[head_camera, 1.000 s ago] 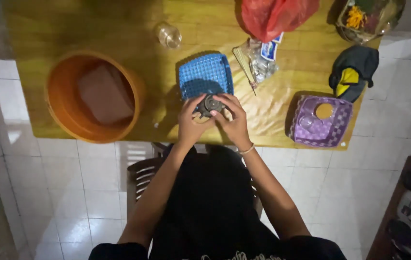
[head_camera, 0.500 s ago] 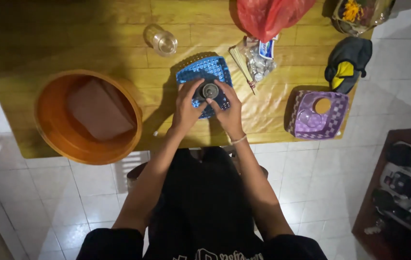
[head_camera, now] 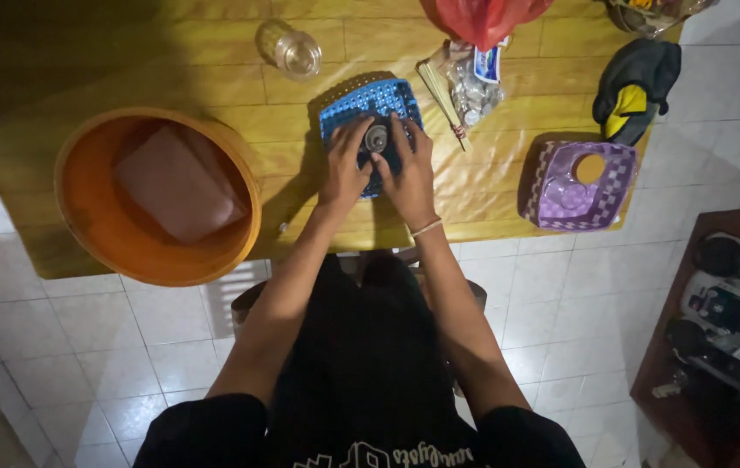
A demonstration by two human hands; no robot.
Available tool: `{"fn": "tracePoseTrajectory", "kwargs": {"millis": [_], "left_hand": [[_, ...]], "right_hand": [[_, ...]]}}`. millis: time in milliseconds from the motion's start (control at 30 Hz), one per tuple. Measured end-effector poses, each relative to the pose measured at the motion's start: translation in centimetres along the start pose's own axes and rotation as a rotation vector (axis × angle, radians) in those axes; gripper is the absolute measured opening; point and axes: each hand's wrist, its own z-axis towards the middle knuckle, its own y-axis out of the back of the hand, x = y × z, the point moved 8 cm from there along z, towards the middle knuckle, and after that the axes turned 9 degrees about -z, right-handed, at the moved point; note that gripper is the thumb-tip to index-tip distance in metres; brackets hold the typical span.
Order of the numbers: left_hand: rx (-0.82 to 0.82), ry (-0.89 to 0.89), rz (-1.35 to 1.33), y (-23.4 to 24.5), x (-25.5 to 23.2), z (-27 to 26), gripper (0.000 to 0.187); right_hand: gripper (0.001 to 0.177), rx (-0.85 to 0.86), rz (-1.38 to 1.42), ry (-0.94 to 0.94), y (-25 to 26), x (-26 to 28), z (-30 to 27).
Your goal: The person wets a pink cloth in an orange bucket, then wipes the inside and outside of a blue plastic basket. They place small items into the basket, wring out the cloth, and wipe the table surface.
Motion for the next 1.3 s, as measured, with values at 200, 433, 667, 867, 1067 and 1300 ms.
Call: {"fn": "tracePoseTrajectory", "kwargs": {"millis": [200,433,667,867,1067,1300], "left_hand": [[0.029,-0.018,0.004,0.3,-0.9,0.4,0.084],[0.048,0.000,-0.016,0.0,0.0,0.3,0.084],[0.085,0.042,-0.007,-0.2,0.2,0.4,0.081],[0.100,0.077,0.046,0.1,-1.1,0.5,0.082],[0.121,0.105,0.097,-1.4,0.4,0.5,0.091],[0.126,0.170,0.178,-2.6,0.4,2.6,0.082]], "right_hand": [[0.027,-0.091,0.085,0.100,0.1,0.7,0.6],[0.027,-0.033,0.161,0.059,-1.1,-1.6,1.4],[0.021,0.000,0.135,0.053,-2.2,-2.5,1.9],[0.048,0.158,-0.082,-0.008,-4.8,-3.8,1.1],[0.050,0.144,-0.019,-0.040,-0.9,-1.7,2.8],[0.029,-0.071,0.113,-0.112,5.0,-1.7,1.4]]}}
